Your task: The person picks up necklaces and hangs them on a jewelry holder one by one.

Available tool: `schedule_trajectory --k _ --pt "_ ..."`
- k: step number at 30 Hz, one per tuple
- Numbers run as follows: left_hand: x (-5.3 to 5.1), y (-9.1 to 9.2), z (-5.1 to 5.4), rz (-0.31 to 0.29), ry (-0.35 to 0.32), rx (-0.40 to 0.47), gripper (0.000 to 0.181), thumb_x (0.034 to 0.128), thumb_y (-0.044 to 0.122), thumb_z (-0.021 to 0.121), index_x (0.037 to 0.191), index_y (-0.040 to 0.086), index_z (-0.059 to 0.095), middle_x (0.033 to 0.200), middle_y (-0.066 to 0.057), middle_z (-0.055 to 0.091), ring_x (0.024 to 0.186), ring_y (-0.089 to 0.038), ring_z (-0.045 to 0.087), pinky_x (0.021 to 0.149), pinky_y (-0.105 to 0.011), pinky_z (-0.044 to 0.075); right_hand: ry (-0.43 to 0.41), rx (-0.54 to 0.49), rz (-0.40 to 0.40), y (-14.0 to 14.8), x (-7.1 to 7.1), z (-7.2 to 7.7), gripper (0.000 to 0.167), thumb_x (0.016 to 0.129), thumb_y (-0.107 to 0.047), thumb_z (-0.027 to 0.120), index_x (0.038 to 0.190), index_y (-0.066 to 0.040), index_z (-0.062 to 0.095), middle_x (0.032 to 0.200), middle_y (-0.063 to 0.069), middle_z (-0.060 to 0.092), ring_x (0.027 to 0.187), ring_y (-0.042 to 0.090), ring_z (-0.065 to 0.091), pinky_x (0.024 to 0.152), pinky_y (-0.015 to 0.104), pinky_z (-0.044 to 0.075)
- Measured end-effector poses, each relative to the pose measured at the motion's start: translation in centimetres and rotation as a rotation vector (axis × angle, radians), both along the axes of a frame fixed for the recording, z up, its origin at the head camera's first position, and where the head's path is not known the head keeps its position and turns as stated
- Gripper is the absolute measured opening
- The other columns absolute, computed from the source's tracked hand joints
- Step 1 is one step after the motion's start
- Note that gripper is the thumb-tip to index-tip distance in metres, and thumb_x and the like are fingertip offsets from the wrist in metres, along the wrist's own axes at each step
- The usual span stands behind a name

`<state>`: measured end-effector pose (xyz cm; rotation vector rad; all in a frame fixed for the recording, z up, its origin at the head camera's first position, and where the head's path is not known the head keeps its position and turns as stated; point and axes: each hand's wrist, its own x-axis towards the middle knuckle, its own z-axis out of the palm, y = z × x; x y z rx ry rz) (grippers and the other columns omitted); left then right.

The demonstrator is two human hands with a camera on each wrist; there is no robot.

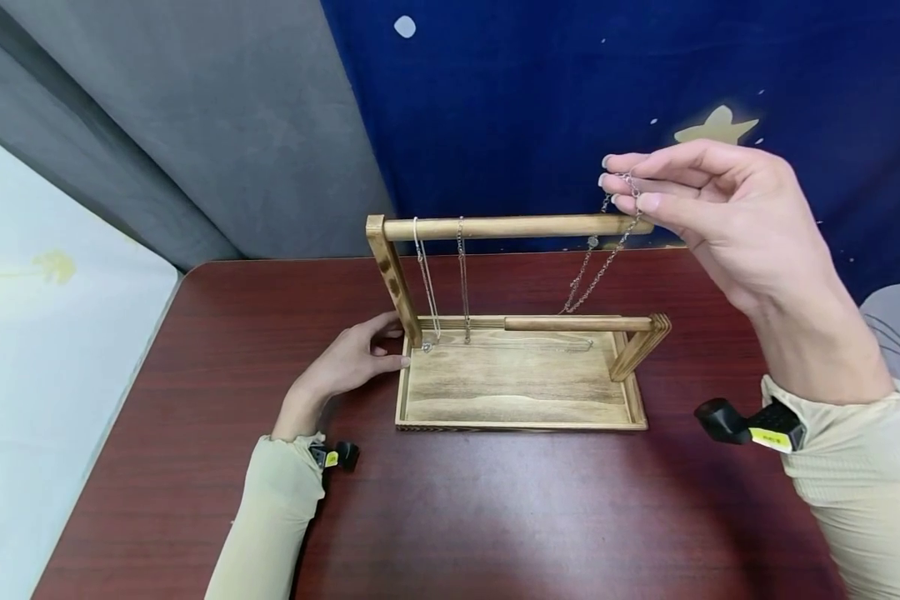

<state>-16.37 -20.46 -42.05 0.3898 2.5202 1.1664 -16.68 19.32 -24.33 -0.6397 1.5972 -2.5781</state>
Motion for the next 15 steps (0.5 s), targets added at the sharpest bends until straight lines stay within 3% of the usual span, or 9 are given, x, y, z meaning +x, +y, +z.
schedule_trajectory --k 15 --pt "0.0 0.0 -0.1 -0.012 0.011 -0.002 0.070 0.0888 0.021 0.077 0.149 0.009 0.044 0.132 -0.015 0.061 0.110 -0.025 0.065 0.094 -0.045 0.050 0.025 0.086 0.043 -2.7 0.1 0.0 0.029 0.086 0.023 0.059 0.115 0.020 0.062 0.120 0.027 0.065 0.105 0.035 0.068 0.092 0.040 0.052"
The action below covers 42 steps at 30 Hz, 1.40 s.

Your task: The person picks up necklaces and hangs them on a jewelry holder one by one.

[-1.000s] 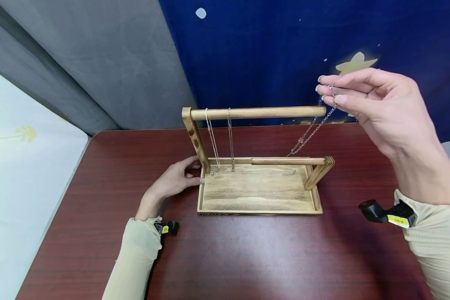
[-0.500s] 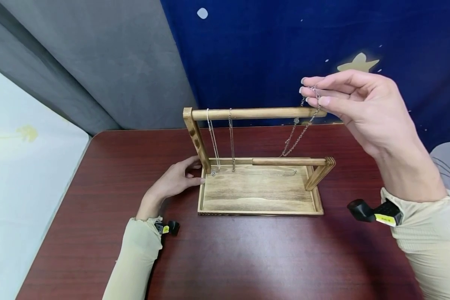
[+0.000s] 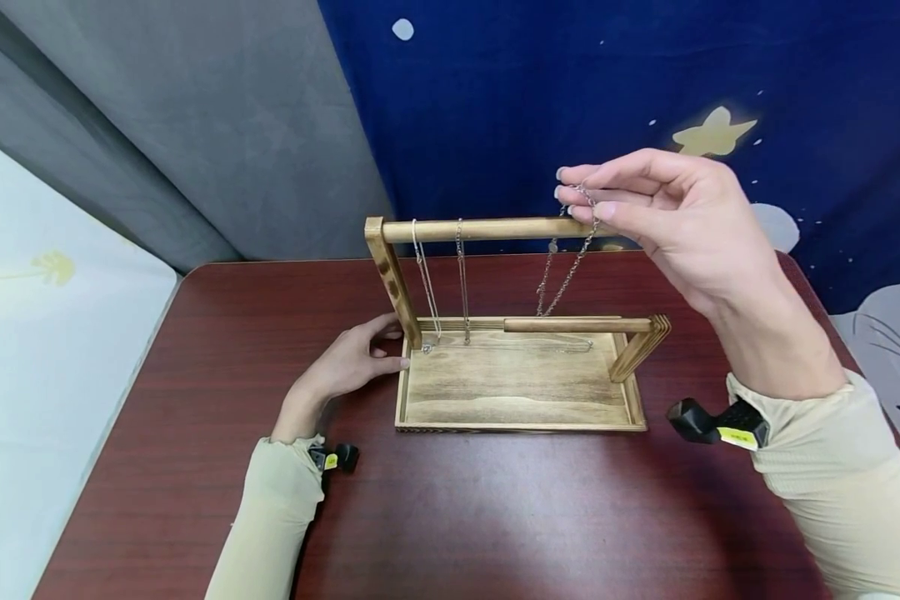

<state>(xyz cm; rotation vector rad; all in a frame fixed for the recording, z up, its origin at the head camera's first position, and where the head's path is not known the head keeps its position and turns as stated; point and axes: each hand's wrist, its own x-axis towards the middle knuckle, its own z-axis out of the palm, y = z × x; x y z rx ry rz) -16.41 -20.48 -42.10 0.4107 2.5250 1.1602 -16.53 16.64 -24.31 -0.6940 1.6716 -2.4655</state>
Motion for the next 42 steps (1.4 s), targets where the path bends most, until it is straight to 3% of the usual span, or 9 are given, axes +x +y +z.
schedule_trajectory --k 11,25,42 --pt "0.3 -0.6 -0.1 0.011 -0.012 -0.017 0.070 0.0892 0.022 0.077 0.149 0.010 0.043 0.134 -0.014 0.061 0.117 -0.028 0.060 0.096 -0.046 0.048 -0.016 0.040 0.047 -2.3 -0.2 -0.5 0.025 0.089 0.017 0.061 0.114 0.017 0.064 0.121 0.024 0.066 0.107 0.033 0.068 0.093 0.040 0.052" --pt "0.4 -0.9 -0.1 0.002 -0.001 -0.017 0.069 0.0894 0.022 0.077 0.149 0.010 0.044 0.133 -0.015 0.061 0.111 -0.028 0.063 0.094 -0.046 0.048 -0.057 0.053 0.089 -4.3 0.3 -1.1 0.023 0.093 0.010 0.061 0.116 0.012 0.066 0.123 0.022 0.066 0.112 0.032 0.065 0.097 0.039 0.050" --pt "0.6 -0.9 0.1 0.001 -0.004 -0.015 0.070 0.0897 0.023 0.076 0.150 0.009 0.043 0.134 -0.015 0.060 0.109 -0.027 0.064 0.093 -0.046 0.049 -0.099 0.071 0.198 -4.7 1.0 -2.3 0.030 0.097 0.006 0.057 0.127 0.010 0.061 0.136 0.023 0.057 0.122 0.035 0.059 0.102 0.042 0.045"
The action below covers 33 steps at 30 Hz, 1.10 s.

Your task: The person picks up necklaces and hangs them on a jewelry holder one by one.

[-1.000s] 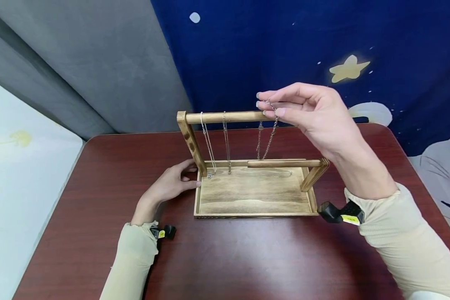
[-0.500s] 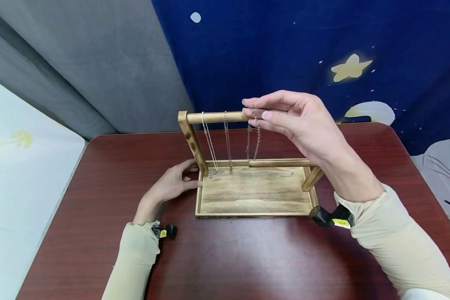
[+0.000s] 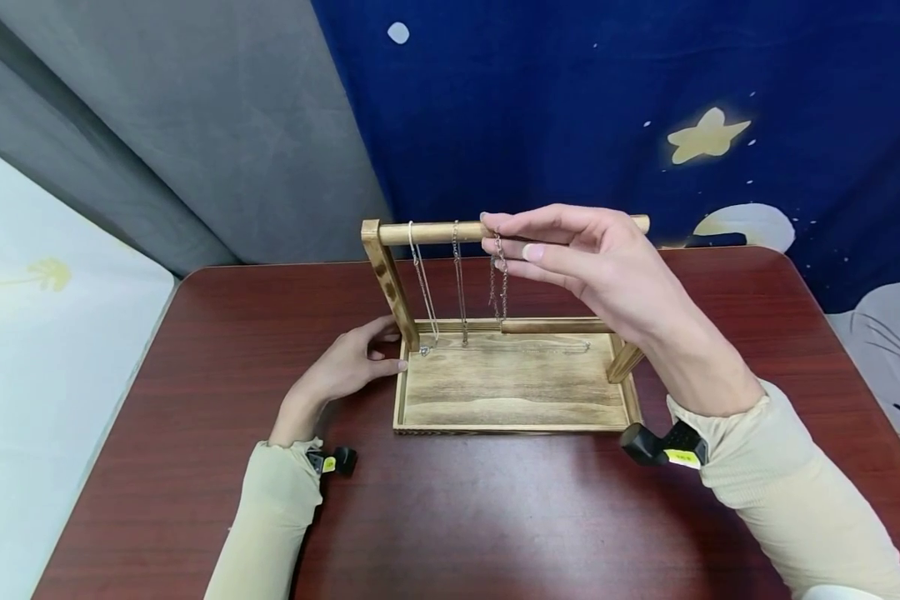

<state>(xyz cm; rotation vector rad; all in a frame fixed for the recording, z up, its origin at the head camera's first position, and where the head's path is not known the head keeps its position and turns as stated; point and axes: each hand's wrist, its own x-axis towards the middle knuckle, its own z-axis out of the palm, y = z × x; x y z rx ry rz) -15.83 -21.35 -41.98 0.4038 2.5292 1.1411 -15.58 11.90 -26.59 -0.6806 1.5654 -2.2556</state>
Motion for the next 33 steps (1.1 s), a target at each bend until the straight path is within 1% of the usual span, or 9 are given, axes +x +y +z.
schedule_trajectory --k 7,10,15,19,22,25,29,33 --pt "0.0 -0.1 -0.2 0.004 -0.002 0.004 0.070 0.0897 0.023 0.076 0.149 0.009 0.043 0.134 -0.015 0.060 0.109 -0.027 0.064 0.093 -0.046 0.049 0.013 -0.001 0.049 0.3 0.3 -0.3 0.032 0.097 0.007 0.056 0.129 0.009 0.060 0.142 0.023 0.053 0.127 0.038 0.053 0.102 0.048 0.044" --pt "0.0 -0.1 -0.3 0.008 -0.001 0.003 0.070 0.0894 0.024 0.077 0.149 0.009 0.044 0.133 -0.015 0.060 0.110 -0.028 0.063 0.094 -0.047 0.048 0.040 0.006 0.060 0.5 0.4 -0.6 0.032 0.098 0.007 0.054 0.129 0.008 0.061 0.142 0.022 0.052 0.129 0.037 0.051 0.102 0.050 0.044" --pt "0.0 -0.1 -0.3 0.008 -0.003 0.000 0.069 0.0891 0.024 0.077 0.149 0.010 0.044 0.133 -0.014 0.061 0.113 -0.028 0.062 0.096 -0.048 0.047 0.096 0.008 0.068 1.0 0.7 -1.2 0.032 0.099 0.009 0.049 0.128 0.006 0.063 0.144 0.021 0.051 0.133 0.034 0.048 0.105 0.049 0.043" --pt "0.0 -0.1 -0.2 0.005 0.000 -0.005 0.069 0.0891 0.024 0.077 0.149 0.010 0.044 0.133 -0.014 0.061 0.115 -0.028 0.061 0.097 -0.048 0.046 0.133 -0.001 0.034 1.5 1.1 -1.5 0.031 0.100 0.008 0.046 0.127 0.008 0.063 0.145 0.022 0.050 0.136 0.036 0.044 0.106 0.050 0.041" --pt "-0.1 0.0 -0.1 0.005 0.004 -0.004 0.069 0.0893 0.024 0.077 0.149 0.010 0.044 0.134 -0.014 0.060 0.115 -0.029 0.061 0.097 -0.048 0.046 0.136 -0.007 0.004 1.9 1.3 -1.6 0.031 0.101 0.008 0.046 0.127 0.010 0.061 0.144 0.024 0.050 0.135 0.039 0.045 0.106 0.051 0.041" --pt "-0.1 0.0 -0.1 0.004 0.002 -0.004 0.070 0.0894 0.024 0.077 0.149 0.010 0.043 0.134 -0.014 0.060 0.113 -0.028 0.062 0.096 -0.048 0.047 0.133 0.003 -0.019 2.2 1.4 -1.8 0.031 0.100 0.008 0.045 0.127 0.014 0.059 0.140 0.027 0.052 0.132 0.041 0.048 0.106 0.051 0.040" --pt "-0.1 0.0 -0.1 0.001 0.004 -0.008 0.070 0.0893 0.024 0.077 0.149 0.010 0.043 0.134 -0.014 0.060 0.108 -0.028 0.064 0.094 -0.047 0.048 0.133 0.039 -0.047 2.6 1.7 -2.0 0.029 0.100 0.008 0.048 0.125 0.015 0.059 0.132 0.029 0.057 0.125 0.041 0.055 0.105 0.048 0.043" --pt "-0.1 0.0 -0.2 0.002 0.011 -0.011 0.070 0.0894 0.023 0.077 0.149 0.010 0.044 0.134 -0.014 0.061 0.107 -0.027 0.064 0.094 -0.047 0.047 0.140 0.068 -0.058 3.0 1.9 -2.4 0.027 0.100 0.006 0.049 0.123 0.013 0.061 0.126 0.025 0.062 0.118 0.036 0.060 0.101 0.042 0.047"
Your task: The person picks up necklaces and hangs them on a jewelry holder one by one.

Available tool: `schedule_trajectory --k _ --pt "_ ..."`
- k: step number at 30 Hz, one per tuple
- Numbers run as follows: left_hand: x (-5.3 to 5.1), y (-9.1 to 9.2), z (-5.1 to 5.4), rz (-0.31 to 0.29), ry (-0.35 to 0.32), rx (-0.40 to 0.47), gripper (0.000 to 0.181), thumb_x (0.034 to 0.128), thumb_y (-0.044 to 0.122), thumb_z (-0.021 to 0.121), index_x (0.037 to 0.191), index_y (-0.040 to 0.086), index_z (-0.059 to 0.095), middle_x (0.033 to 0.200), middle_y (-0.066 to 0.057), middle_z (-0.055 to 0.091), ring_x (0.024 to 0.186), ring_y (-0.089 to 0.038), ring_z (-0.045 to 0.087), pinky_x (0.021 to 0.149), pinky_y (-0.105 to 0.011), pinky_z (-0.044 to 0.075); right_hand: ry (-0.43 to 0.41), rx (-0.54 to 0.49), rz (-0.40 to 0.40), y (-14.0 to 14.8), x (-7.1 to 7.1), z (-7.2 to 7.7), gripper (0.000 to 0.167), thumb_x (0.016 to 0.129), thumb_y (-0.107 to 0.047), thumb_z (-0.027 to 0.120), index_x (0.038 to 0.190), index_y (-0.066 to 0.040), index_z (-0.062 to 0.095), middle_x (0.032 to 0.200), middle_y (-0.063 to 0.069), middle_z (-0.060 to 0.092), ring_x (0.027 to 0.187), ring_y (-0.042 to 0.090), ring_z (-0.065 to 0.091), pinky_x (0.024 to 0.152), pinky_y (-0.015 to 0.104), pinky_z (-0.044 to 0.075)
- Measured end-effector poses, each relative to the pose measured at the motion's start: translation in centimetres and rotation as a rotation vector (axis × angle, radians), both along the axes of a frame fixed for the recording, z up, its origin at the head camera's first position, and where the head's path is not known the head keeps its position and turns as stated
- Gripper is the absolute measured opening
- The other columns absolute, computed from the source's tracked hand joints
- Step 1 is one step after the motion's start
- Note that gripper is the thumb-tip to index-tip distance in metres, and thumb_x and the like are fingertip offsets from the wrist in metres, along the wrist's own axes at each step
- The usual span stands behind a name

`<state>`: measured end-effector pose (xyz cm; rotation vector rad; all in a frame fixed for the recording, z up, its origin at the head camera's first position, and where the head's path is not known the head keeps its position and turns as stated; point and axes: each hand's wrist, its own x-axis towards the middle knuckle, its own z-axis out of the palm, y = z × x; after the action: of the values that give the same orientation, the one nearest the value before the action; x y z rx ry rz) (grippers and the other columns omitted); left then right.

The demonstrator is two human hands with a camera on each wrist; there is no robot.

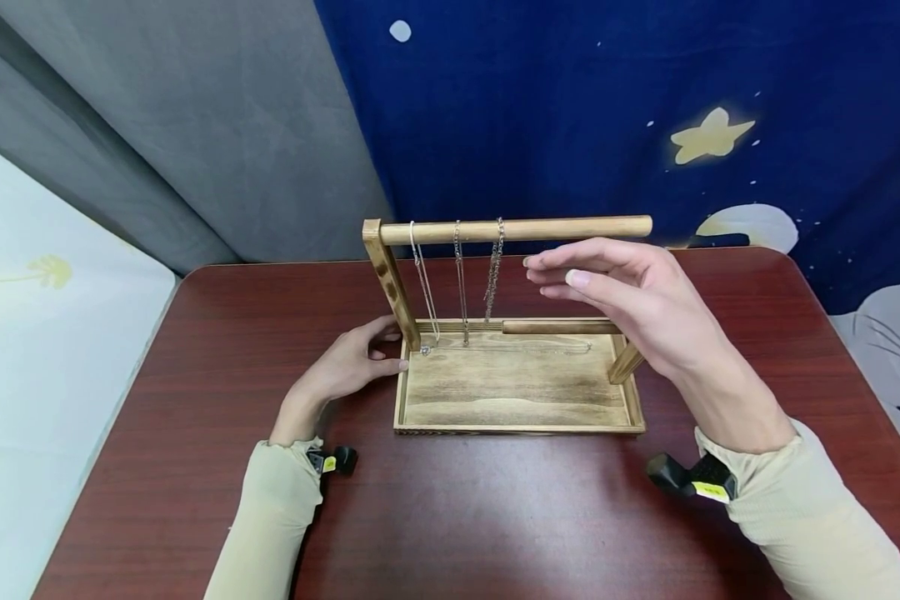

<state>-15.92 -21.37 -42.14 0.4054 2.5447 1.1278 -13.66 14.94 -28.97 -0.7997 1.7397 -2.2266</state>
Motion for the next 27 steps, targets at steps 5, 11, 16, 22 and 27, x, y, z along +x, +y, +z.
schedule_trajectory --k 5,11,16,22,27 --pt "0.0 -0.1 -0.1 0.001 -0.009 0.010 0.069 0.0894 0.023 0.077 0.149 0.010 0.044 0.133 -0.014 0.060 0.110 -0.028 0.063 0.094 -0.047 0.048 0.004 0.021 -0.012 0.4 0.1 -0.4 0.028 0.099 0.007 0.051 0.124 0.011 0.062 0.125 0.021 0.064 0.115 0.033 0.063 0.096 0.037 0.051" --pt "0.0 -0.4 -0.2 0.012 -0.010 -0.002 0.070 0.0890 0.023 0.077 0.149 0.010 0.044 0.133 -0.014 0.060 0.109 -0.027 0.063 0.094 -0.046 0.048 0.010 0.126 -0.078 0.9 0.4 -0.8 0.027 0.098 0.004 0.057 0.124 0.008 0.064 0.125 0.019 0.065 0.112 0.031 0.065 0.092 0.035 0.053" --pt "0.1 -0.3 -0.1 0.016 -0.015 -0.002 0.071 0.0888 0.023 0.077 0.149 0.011 0.043 0.134 -0.014 0.060 0.111 -0.028 0.063 0.095 -0.047 0.048 0.016 0.227 -0.126 1.3 0.8 -1.3 0.028 0.095 0.001 0.063 0.123 0.003 0.066 0.124 0.015 0.067 0.111 0.026 0.066 0.089 0.029 0.053" --pt "0.0 0.0 0.0 0.010 -0.025 0.017 0.071 0.0885 0.023 0.078 0.149 0.010 0.043 0.134 -0.015 0.060 0.113 -0.027 0.063 0.094 -0.046 0.049 0.035 0.252 -0.126 1.9 1.2 -1.9 0.028 0.095 0.002 0.063 0.123 0.004 0.065 0.123 0.016 0.066 0.111 0.029 0.065 0.091 0.028 0.052" --pt "0.0 0.1 0.0 0.012 -0.027 0.019 0.070 0.0886 0.022 0.078 0.149 0.010 0.044 0.133 -0.015 0.060 0.114 -0.028 0.062 0.095 -0.047 0.049 0.032 0.259 -0.139 2.2 1.5 -2.1 0.028 0.095 0.002 0.063 0.123 0.003 0.065 0.124 0.016 0.066 0.110 0.028 0.066 0.090 0.027 0.052"
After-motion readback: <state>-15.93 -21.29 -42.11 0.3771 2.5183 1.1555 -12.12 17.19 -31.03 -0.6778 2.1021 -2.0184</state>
